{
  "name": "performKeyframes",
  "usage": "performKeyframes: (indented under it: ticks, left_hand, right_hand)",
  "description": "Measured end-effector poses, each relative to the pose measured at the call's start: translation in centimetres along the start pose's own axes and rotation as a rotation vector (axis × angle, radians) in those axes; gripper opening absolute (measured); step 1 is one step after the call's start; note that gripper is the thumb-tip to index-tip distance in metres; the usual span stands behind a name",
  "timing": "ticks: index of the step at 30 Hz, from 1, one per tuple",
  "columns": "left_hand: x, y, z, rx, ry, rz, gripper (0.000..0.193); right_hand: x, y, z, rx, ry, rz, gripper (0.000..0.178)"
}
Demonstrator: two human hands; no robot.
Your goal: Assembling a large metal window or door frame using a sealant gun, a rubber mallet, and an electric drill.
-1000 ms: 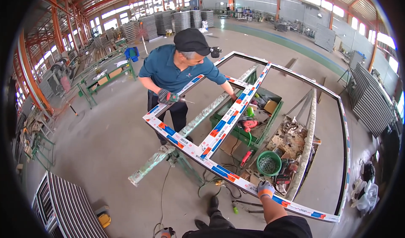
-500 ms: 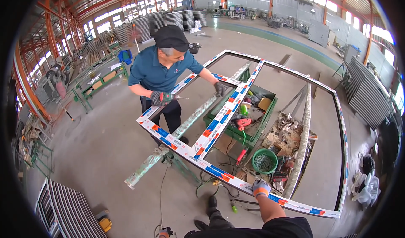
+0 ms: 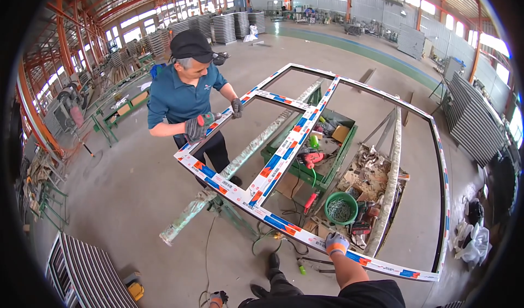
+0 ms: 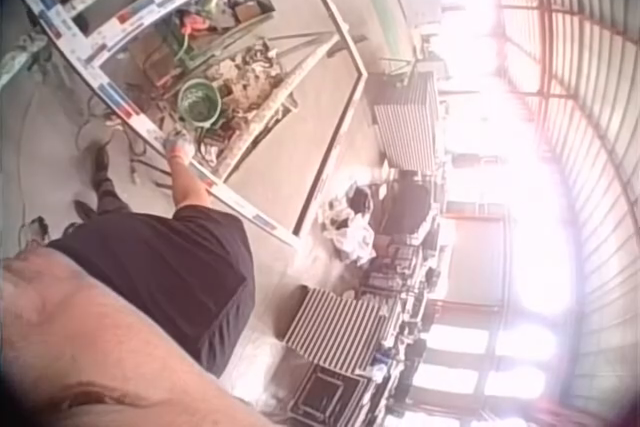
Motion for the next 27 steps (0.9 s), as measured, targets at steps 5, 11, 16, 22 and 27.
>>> performKeyframes:
  ticks: [5, 11, 16, 22, 27]
  left_hand:
    - [2.1, -0.8, -0.8, -0.029, 0.069, -0.014, 0.023]
    - [5.5, -2.7, -0.1, 0.068, -0.117, 0.514, 0.027]
    - [5.4, -2.1, 0.9, 0.048, -0.115, 0.187, 0.019]
    - [4.5, -2.2, 1.2, -0.041, -0.079, 0.068, 0.018]
    - [3.8, -1.7, 1.2, -0.121, -0.108, 0.060, 0.019]
  right_hand:
    - [-0.4, -1.1, -0.4, -0.018, 0.021, -0.012, 0.043]
    - [-0.1, -0.2, 0.1, -0.016, 0.025, -0.005, 0.042]
    - [-0.1, -0.2, -0.1, -0.011, 0.025, -0.004, 0.041]
    - [-0.3, -0.5, 0.0, 0.005, 0.037, -0.003, 0.041]
    - [-0.2, -0.5, 0.0, -0.004, 0.044, 0.020, 0.042]
Point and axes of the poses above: each hand's wrist, its own x-axis towards the middle knuckle, its own y-axis out of the palm, z = x × y, the point moved 3 cm from there along x, towards the middle knuckle, and after that the axes turned 4 degrees about y, right-handed, at the moved point
